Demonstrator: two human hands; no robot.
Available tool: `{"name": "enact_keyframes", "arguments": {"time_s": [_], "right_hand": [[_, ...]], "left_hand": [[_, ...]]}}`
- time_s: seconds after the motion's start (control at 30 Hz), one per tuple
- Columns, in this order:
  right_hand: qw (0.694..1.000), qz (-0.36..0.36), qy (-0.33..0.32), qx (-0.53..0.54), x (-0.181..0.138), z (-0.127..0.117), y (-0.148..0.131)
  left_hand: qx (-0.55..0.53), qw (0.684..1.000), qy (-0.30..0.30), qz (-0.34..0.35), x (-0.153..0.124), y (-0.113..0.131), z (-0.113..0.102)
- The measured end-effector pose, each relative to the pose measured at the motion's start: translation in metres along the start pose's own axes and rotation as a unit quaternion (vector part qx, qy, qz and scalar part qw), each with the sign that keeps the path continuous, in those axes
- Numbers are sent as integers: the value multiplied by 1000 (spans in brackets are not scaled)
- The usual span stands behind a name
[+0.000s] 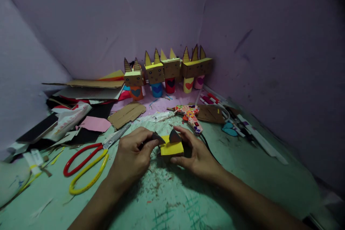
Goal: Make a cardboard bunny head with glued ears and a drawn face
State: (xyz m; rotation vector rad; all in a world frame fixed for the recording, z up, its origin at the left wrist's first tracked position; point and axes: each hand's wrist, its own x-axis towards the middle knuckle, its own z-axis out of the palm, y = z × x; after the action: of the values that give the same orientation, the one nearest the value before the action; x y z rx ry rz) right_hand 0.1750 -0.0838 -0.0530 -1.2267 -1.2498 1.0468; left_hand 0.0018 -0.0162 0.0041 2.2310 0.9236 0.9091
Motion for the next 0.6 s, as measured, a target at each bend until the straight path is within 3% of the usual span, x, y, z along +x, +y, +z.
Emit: {"name": "enact_keyframes", "arguments": {"time_s": [0.13,0.6], "right_hand": [[1000,3,3,-4,0,0,0],[1000,-4,9,-20,0,0,2]], "left_hand": [[7,1000,7,-20,0,2,-4],[45,999,-22,21,-1,-1,-6]]}}
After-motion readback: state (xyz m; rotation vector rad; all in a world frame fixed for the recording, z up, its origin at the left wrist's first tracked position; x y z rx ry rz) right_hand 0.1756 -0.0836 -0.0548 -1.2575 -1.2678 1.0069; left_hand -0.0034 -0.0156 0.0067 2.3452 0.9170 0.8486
